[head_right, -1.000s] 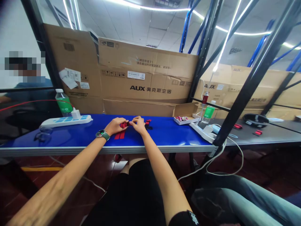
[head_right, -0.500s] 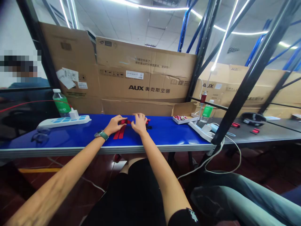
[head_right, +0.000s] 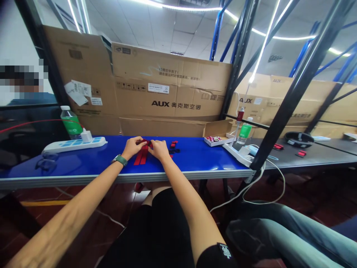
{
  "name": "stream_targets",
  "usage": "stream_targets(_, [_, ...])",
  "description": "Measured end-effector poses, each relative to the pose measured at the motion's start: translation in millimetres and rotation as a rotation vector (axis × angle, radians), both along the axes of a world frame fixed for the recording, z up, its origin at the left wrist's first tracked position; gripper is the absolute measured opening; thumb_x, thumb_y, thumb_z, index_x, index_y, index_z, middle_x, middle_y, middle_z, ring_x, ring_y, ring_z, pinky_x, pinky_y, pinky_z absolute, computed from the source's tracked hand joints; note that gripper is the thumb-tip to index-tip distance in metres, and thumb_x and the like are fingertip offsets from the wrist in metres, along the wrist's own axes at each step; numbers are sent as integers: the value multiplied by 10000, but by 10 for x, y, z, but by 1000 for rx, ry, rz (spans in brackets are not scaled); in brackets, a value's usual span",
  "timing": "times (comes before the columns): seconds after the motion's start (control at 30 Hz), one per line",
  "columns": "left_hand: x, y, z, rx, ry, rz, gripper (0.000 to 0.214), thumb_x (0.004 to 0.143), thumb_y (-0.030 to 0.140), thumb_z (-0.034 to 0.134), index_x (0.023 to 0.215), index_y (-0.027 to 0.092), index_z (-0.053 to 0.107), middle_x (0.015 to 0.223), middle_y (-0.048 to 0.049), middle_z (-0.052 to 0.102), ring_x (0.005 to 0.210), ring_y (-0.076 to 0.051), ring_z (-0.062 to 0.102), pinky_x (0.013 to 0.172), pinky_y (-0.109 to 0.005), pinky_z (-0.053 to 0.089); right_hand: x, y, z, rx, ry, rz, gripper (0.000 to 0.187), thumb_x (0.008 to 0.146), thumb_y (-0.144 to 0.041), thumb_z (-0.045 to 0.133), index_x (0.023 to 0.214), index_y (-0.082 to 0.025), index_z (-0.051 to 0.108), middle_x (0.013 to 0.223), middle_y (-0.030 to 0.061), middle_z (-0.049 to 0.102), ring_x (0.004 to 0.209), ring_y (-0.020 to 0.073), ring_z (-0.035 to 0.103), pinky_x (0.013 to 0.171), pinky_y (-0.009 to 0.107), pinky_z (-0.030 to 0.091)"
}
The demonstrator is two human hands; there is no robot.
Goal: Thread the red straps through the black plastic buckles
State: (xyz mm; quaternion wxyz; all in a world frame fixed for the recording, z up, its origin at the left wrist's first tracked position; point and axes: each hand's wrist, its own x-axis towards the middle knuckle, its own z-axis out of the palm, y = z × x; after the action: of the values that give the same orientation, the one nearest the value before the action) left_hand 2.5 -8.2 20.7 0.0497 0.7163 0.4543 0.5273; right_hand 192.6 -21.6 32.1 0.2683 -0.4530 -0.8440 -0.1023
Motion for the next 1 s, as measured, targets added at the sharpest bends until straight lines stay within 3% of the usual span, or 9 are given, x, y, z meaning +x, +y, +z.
stream_targets(0.27, [-239, 214, -39, 133, -469, 223, 281, 909, 425, 574, 1049, 182, 578, 842, -63, 698, 744, -215, 718, 701, -318, 554, 181, 61, 28, -57, 15, -278, 247, 920, -281, 573, 1090, -154, 698, 1065, 154, 740, 1023, 264, 678, 908, 345, 422])
stream_targets(0.4, [-345, 315, -44, 131, -829, 76, 422, 934, 579, 534, 1143, 219, 463, 801, 2, 621, 592, -139, 658, 575, -267, 540, 239, 66, -33, -130, 63, -412, 262, 870, -194, 556, 1062, -119, 717, 1075, 208, 724, 1084, 304, 650, 986, 447, 393])
stream_targets(0.53, [-297, 280, -17, 54, -937, -125, 493, 848, 621, 653, 1084, 230, 466, 788, 10, 650, 559, -117, 631, 524, -237, 528, 189, 64, -81, -29, 205, -384, 521, 807, -184, 596, 1318, -82, 605, 1291, 259, 631, 1310, 389, 482, 1097, 595, 290])
stream_targets(0.6, [-221, 226, -11, -31, -872, -207, 507, 812, 607, 701, 1058, 222, 482, 787, -15, 687, 545, -131, 632, 506, -241, 519, 129, 89, -98, -79, 329, -130, 499, 873, -194, 518, 1368, -138, 559, 1316, 197, 631, 1283, 324, 521, 1095, 535, 360])
stream_targets(0.67, [-142, 175, -19, -125, -762, -261, 504, 809, 596, 703, 1057, 218, 479, 783, -33, 711, 531, -150, 640, 519, -267, 530, 59, 124, -128, -266, 476, 219, 411, 965, -243, 402, 1352, -212, 534, 1173, 103, 697, 1088, 226, 646, 982, 420, 495])
stream_targets(0.77, [-70, 140, -54, -176, -514, -180, 470, 832, 552, 684, 1087, 220, 471, 759, -38, 727, 571, -195, 681, 599, -316, 557, -22, 175, -202, -550, 640, 542, 413, 965, -407, 490, 1344, -258, 422, 927, 2, 712, 714, 153, 693, 709, 306, 577])
stream_targets(0.83, [-61, 143, -90, -131, -282, -62, 423, 847, 496, 682, 1110, 219, 500, 783, -53, 744, 695, -232, 726, 694, -337, 563, -38, 207, -242, -612, 695, 561, 440, 913, -419, 580, 1287, -263, 408, 878, -27, 702, 581, 129, 664, 597, 264, 561])
stream_targets(0.9, [-70, 154, -130, -89, -31, 24, 318, 890, 450, 630, 1094, 214, 564, 877, -88, 763, 857, -257, 738, 804, -359, 550, -24, 236, -255, -569, 709, 441, 323, 918, -360, 559, 1206, -246, 466, 884, -18, 707, 570, 123, 664, 586, 252, 553])
stream_targets(1.0, [-94, 151, -191, -105, 332, 96, 234, 919, 402, 560, 1015, 221, 673, 1151, -128, 739, 1082, -287, 684, 929, -409, 504, 15, 254, -233, -418, 508, 196, 192, 923, -235, 506, 1084, -221, 610, 972, 29, 733, 823, 159, 712, 782, 294, 563])
